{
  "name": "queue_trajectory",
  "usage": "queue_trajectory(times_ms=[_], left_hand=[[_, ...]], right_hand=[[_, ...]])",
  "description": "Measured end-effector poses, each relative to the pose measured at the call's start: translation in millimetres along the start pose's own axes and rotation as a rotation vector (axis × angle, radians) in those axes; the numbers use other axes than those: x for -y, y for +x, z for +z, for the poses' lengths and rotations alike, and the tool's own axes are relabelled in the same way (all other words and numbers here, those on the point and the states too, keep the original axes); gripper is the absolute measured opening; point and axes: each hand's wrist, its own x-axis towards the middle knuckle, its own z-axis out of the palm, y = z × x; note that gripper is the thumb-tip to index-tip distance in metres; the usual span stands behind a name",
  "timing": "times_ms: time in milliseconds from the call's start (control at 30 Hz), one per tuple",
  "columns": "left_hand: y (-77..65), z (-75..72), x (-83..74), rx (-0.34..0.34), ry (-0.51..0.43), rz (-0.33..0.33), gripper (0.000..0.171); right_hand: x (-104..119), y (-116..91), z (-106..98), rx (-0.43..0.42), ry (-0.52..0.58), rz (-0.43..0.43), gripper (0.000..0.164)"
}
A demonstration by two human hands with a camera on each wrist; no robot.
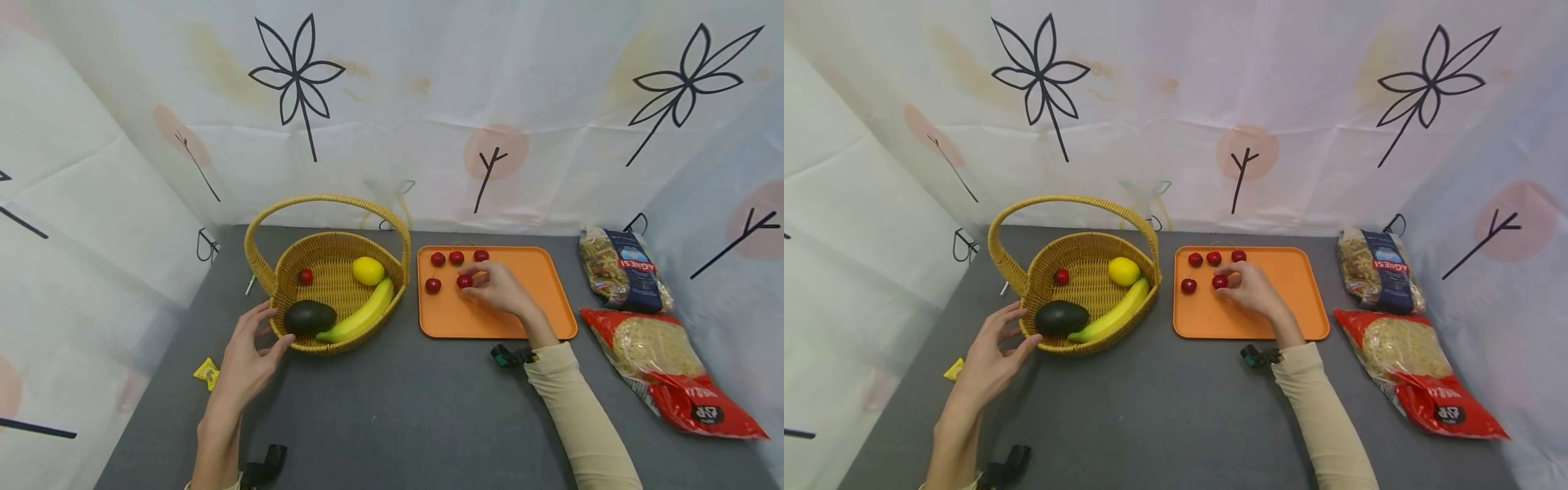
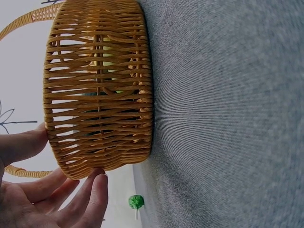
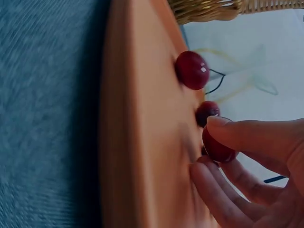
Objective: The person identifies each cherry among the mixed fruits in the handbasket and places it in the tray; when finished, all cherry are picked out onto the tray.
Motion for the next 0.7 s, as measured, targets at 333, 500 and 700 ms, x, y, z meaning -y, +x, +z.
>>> queue_trajectory(times_ms=[333, 500, 700], left_hand=[[-0.1, 0.4, 0.4, 0.002, 0.001, -0.003, 0.060], [0.0, 0.5, 0.3, 0.005, 0.000, -0.012, 0.061], [0.5, -0.2, 0.5, 0.011, -0.001, -0.018, 0.061]], right_hand=[[-10.8, 7.6, 7.3, 0.012, 0.014, -0.011, 0.038], [-8.1, 7.3, 6.9, 0.015, 0.013, -0.012, 0.042], [-2.0, 2.4, 3.4, 0.006, -0.015, 0.007, 0.044]])
